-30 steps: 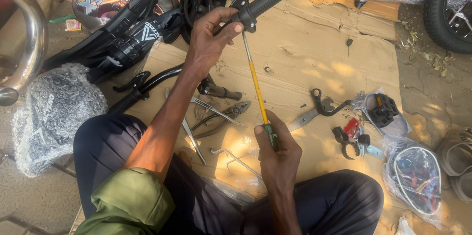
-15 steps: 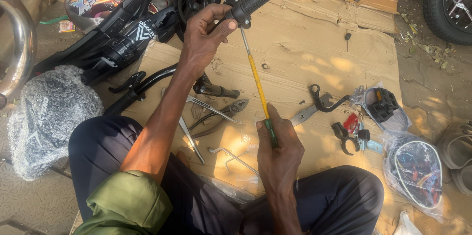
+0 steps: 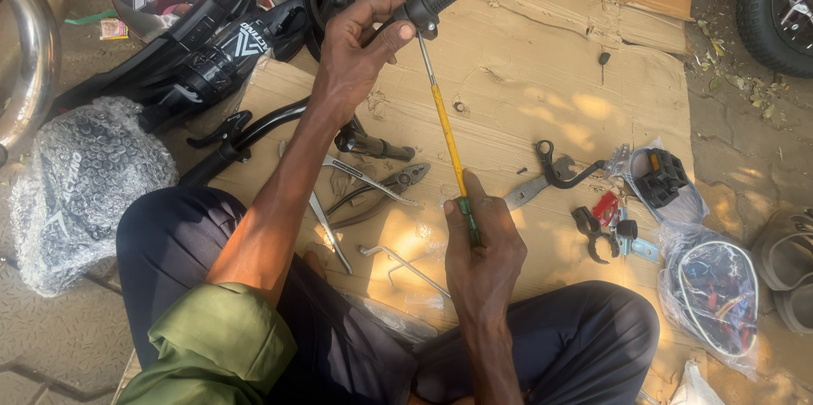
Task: The person sits on the ground on cardboard and assembles a bicycle handlebar. They slide a grip onto the bar, attach brake levers and a stem clamp, then use a screwdriver and hex keys to tighten the components, repositioning the bar repeatedly while working on each side.
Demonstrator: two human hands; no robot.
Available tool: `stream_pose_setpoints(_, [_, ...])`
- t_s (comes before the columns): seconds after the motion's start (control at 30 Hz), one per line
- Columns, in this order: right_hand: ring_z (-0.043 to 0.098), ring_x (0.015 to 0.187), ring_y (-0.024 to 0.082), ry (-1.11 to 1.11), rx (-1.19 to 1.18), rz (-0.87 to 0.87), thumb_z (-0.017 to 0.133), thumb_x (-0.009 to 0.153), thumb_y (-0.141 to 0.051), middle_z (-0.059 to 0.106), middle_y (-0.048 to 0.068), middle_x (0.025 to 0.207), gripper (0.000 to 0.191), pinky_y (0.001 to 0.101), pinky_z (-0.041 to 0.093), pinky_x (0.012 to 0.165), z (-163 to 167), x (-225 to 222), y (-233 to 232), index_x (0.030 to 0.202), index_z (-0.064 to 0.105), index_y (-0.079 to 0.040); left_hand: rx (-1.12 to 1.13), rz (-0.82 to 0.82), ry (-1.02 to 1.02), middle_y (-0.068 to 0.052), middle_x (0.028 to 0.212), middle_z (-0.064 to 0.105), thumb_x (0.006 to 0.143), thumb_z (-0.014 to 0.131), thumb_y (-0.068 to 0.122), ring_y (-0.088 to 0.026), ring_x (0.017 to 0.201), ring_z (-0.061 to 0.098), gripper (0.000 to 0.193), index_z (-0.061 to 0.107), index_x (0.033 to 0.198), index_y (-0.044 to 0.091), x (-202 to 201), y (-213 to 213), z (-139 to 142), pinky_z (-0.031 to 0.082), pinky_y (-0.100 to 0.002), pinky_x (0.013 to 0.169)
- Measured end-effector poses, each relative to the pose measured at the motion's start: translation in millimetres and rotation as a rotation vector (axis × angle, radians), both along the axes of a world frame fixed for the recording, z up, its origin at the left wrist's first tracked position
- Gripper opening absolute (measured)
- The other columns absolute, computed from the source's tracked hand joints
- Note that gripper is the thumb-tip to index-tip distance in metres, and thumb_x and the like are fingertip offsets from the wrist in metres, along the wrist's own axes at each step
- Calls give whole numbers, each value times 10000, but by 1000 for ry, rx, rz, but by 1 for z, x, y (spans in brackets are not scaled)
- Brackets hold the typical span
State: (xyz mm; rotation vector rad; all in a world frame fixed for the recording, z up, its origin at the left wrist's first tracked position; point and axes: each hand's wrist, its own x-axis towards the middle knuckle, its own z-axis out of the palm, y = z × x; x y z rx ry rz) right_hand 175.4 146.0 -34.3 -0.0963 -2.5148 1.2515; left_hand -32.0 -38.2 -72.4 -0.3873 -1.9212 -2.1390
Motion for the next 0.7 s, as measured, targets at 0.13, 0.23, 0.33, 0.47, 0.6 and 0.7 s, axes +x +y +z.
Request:
stream_pose_setpoints(0.13, [669, 721, 121, 75, 130, 24, 688, 960, -77, 705, 93, 920, 375, 282, 520, 588, -1, 1, -2, 1332, 674, -29, 2, 3, 2, -11, 1055, 762, 959, 775, 323, -55, 845, 652, 394, 688, 1237, 58, 0, 0, -1, 559, -255, 684])
stream_pose_setpoints(0.23, [682, 729, 133, 105, 166, 32, 680, 969, -80, 701, 110, 935, 372, 292, 531, 587, -3, 1, -5, 1336, 666, -22, -17, 21, 6, -7, 1034, 758, 950, 775, 333, -53, 842, 663, 399, 693, 1234, 64, -1, 1, 0, 573, -254, 673])
stream_pose_setpoints(0.33, [660, 662, 147, 34, 144, 6, 675, 961, -92, 702, 113, 891, 377, 302, 507, 533, -1, 0, -7, 1331, 668, -22, -21, 8, 2, -7, 1028, 763, 954, 770, 349, -60, 793, 626, 407, 705, 1229, 57, -1, 1, 1, 556, -258, 665])
stream_pose_setpoints(0.47, [649, 655, 90, -24, 23, 6, 699, 987, -129, 741, 73, 873, 382, 259, 512, 559, 6, -1, -4, 1352, 663, -23, -12, 1, 10, -13, 1002, 747, 948, 779, 366, -62, 806, 628, 453, 703, 1256, 43, 2, 0, 1, 560, -261, 669])
stream_pose_setpoints(0.6, [398, 443, 65, -443, -871, 21, 582, 1005, -211, 735, 106, 790, 340, 231, 283, 383, 14, -6, 9, 1257, 710, -22, -19, 1, -1, -7, 1008, 751, 937, 778, 378, -56, 804, 639, 461, 707, 1249, 46, 3, 0, 2, 567, -259, 666])
stream_pose_setpoints(0.7, [425, 496, 58, -426, -1124, 61, 639, 984, -137, 713, 64, 899, 308, 224, 277, 393, 12, -9, 13, 1250, 646, 18, -11, -6, -2, -6, 1010, 753, 933, 784, 379, -58, 794, 630, 462, 708, 1249, 50, 4, 0, 3, 560, -259, 666])
